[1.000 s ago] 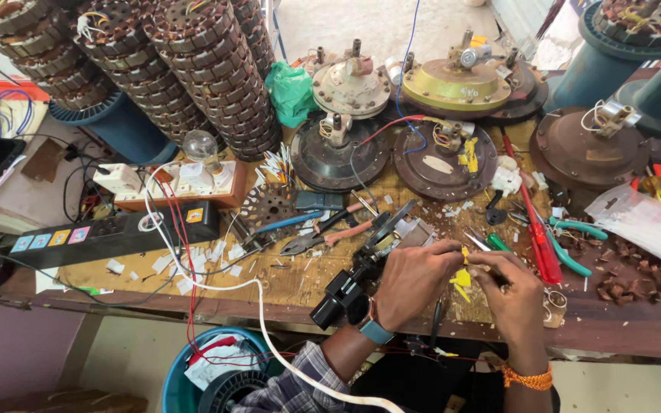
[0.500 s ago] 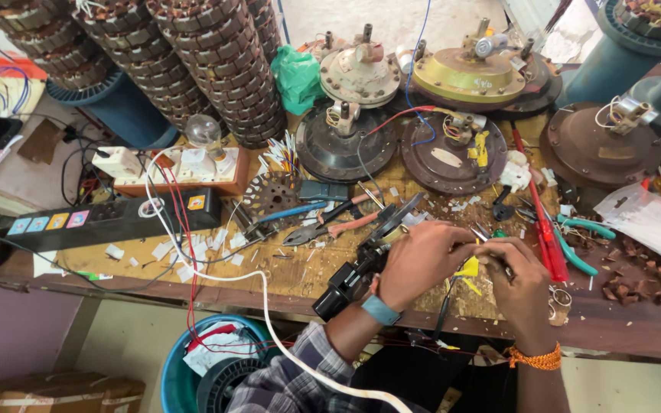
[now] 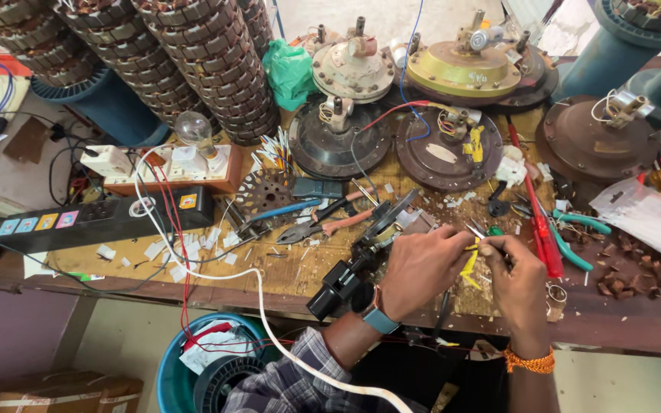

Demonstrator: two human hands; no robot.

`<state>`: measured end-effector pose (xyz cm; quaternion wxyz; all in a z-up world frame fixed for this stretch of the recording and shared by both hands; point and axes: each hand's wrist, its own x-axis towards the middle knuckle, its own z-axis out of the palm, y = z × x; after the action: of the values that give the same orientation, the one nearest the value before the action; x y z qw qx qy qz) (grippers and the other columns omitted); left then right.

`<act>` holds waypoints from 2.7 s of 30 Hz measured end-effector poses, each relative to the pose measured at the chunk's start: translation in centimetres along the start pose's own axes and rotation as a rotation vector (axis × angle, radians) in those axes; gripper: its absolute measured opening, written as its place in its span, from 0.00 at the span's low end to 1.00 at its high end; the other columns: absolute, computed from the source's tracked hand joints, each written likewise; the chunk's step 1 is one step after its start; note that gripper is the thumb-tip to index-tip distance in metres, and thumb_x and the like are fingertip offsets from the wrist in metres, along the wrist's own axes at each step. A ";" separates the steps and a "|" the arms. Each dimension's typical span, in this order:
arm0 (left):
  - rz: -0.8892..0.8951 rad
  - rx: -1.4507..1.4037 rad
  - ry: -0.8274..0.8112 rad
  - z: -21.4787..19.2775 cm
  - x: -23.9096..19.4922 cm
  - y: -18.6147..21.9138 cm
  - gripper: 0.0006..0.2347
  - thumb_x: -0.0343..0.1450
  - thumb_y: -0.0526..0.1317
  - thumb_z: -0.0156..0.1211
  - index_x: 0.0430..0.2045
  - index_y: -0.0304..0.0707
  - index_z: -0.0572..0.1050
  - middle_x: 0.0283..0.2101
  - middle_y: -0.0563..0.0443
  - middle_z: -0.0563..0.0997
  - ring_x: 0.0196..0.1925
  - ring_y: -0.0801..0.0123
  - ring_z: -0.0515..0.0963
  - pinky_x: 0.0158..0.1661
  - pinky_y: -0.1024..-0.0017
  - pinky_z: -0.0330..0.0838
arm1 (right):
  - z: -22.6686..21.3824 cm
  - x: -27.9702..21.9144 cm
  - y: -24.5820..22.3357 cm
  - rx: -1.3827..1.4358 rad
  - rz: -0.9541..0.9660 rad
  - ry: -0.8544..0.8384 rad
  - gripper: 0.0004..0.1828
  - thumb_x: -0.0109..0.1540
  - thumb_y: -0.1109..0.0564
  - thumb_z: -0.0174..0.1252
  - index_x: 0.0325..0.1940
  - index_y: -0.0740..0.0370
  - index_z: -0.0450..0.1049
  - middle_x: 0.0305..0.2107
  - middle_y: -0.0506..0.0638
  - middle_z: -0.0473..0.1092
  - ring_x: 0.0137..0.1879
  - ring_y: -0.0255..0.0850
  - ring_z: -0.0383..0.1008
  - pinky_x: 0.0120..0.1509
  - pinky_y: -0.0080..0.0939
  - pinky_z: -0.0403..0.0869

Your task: The person works at a cluttered workbench, using scissors to cut yellow electrical tape and wrapping it around wires connected to a motor assembly. They repeatedly cut and apply tape to different wire sections, handling the motor and wires throughout the process.

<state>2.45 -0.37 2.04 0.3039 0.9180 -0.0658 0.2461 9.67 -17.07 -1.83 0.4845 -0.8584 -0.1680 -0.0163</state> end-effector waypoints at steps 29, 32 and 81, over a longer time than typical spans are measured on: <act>0.172 -0.078 -0.065 -1.5 -0.9 -2.3 0.09 0.67 0.38 0.63 0.39 0.41 0.80 0.31 0.50 0.81 0.34 0.54 0.82 0.35 0.59 0.74 | -2.8 1.0 1.1 0.060 -0.324 -0.278 0.59 0.43 0.58 0.74 0.75 0.51 0.53 0.68 0.55 0.59 0.72 0.48 0.64 0.74 0.48 0.65; 0.087 -0.121 -0.116 -1.7 -0.8 -2.1 0.11 0.65 0.44 0.67 0.37 0.41 0.82 0.29 0.48 0.82 0.32 0.54 0.83 0.33 0.60 0.74 | -3.8 2.0 0.7 -0.056 -0.314 -0.328 0.53 0.48 0.58 0.72 0.75 0.51 0.56 0.65 0.55 0.60 0.70 0.45 0.66 0.73 0.46 0.68; -0.086 -0.093 0.074 -0.3 -1.5 -1.3 0.14 0.72 0.44 0.63 0.49 0.36 0.79 0.27 0.46 0.80 0.33 0.55 0.81 0.33 0.58 0.73 | -1.7 -0.6 1.6 -0.166 -0.452 -0.101 0.40 0.60 0.61 0.62 0.76 0.55 0.59 0.43 0.51 0.80 0.54 0.44 0.67 0.66 0.48 0.65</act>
<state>1.37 0.76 0.82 0.3586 0.8952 -0.0262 0.2632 9.78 -19.45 -2.35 0.3872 -0.8357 -0.3778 -0.0949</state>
